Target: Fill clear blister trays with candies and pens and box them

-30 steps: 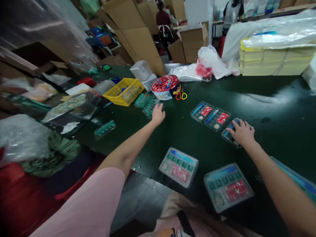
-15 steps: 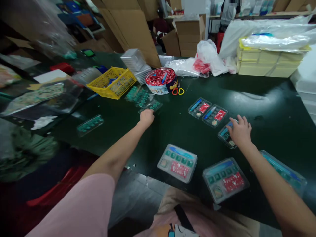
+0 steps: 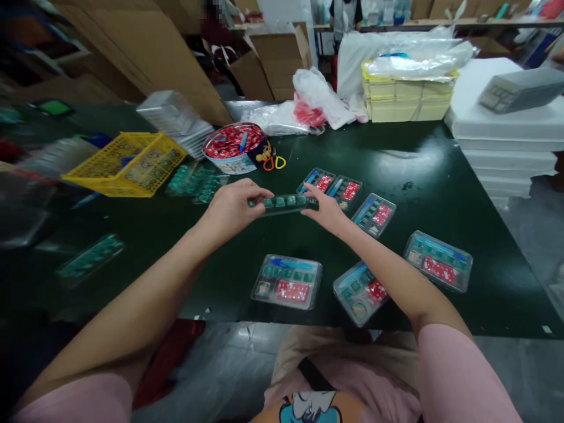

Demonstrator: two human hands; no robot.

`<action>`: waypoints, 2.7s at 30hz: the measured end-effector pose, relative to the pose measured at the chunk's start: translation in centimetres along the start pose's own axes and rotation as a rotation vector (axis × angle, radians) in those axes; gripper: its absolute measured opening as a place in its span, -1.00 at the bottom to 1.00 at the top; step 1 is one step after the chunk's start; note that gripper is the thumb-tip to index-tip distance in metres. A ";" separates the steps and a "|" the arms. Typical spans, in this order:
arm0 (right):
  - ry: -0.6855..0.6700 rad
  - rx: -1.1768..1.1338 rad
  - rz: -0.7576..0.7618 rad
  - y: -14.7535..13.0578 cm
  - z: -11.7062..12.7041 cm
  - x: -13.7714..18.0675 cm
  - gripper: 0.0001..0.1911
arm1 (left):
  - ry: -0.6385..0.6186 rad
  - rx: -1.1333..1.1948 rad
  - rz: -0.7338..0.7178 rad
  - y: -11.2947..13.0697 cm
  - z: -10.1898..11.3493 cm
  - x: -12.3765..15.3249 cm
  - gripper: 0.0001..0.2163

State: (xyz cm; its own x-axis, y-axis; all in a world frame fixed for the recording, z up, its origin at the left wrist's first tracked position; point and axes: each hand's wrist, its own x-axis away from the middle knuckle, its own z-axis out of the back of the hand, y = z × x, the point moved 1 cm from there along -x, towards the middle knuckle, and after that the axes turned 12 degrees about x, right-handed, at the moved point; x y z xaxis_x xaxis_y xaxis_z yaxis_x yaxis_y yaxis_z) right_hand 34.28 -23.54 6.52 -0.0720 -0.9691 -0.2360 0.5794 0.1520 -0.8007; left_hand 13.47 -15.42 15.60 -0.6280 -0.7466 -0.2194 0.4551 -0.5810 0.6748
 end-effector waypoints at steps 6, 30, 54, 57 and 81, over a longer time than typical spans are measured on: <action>0.016 -0.480 -0.271 2.8 3.6 1.5 -0.44 | 0.115 0.597 0.153 0.7 -3.2 -3.8 -0.78; 0.299 0.351 -0.668 15.9 7.0 -5.6 -0.71 | 0.355 1.051 0.852 -4.8 -22.0 -7.2 -0.52; -0.362 1.116 -0.347 8.8 3.7 -0.6 -0.45 | -0.275 0.002 0.160 -6.4 -15.4 -3.9 -0.75; -0.402 1.137 -0.301 7.7 2.7 0.7 -0.44 | 0.043 -0.179 0.234 -11.7 -10.1 -3.0 -0.71; -0.350 1.008 -0.400 4.4 -0.4 2.5 -0.46 | 0.013 -0.377 0.459 -27.2 1.5 2.2 -0.63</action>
State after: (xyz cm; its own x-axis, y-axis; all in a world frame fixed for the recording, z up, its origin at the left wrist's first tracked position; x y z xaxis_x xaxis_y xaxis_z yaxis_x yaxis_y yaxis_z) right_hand 36.30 -25.20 2.22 -0.2592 -0.9382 0.2295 0.9658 -0.2521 0.0603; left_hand -1.27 -0.75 -2.19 -0.3068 -0.9514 0.0254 0.8726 -0.2706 0.4065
